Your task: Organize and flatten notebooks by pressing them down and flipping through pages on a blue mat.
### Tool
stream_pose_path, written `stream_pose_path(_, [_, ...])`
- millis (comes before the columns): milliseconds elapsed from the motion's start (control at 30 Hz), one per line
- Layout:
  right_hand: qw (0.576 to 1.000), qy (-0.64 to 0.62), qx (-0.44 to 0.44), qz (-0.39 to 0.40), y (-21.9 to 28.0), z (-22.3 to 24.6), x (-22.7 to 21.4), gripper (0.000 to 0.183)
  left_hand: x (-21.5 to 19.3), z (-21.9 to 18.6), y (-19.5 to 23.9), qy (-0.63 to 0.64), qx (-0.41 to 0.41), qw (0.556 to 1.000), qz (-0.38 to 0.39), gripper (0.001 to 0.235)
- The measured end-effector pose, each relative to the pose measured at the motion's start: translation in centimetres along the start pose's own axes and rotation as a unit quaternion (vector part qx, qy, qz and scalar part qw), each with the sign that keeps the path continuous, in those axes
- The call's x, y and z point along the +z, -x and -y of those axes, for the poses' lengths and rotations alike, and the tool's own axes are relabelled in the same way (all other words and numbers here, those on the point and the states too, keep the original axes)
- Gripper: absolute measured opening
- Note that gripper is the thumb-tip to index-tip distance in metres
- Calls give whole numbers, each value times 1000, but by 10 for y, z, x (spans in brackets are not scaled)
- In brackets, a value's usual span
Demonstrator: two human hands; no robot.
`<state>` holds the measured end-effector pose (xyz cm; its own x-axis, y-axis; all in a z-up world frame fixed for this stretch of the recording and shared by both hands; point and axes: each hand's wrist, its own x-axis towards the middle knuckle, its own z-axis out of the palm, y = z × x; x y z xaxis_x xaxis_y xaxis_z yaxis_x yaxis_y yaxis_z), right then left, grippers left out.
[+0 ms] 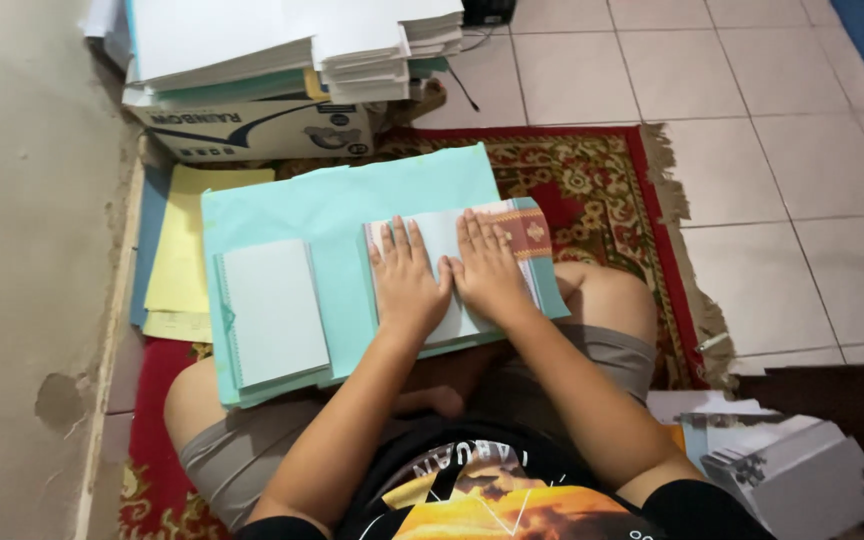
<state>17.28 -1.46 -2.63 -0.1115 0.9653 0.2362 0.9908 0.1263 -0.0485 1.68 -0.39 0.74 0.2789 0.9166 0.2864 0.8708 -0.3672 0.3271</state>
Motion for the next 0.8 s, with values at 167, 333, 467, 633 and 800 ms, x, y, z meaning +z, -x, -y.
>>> stream_pose_path(167, [1000,-11,-9,0,-13,-1,0,66,4,5,-1,12,-6,1000,-5,74])
stream_pose_path(333, [1000,-9,-4,5,25,9,-9,66,7,6,3,21,1,1000,-6,68])
stream_pose_path(467, [998,-11,13,57,42,15,-20,71,0,5,2,21,1,1000,16,65])
stream_pose_path(633, [996,-19,27,85,33,15,-28,73,5,6,2,22,2,999,30,65])
stream_pose_path(800, [997,-23,23,75,7,4,-19,75,7,7,2,22,-2,1000,20,66])
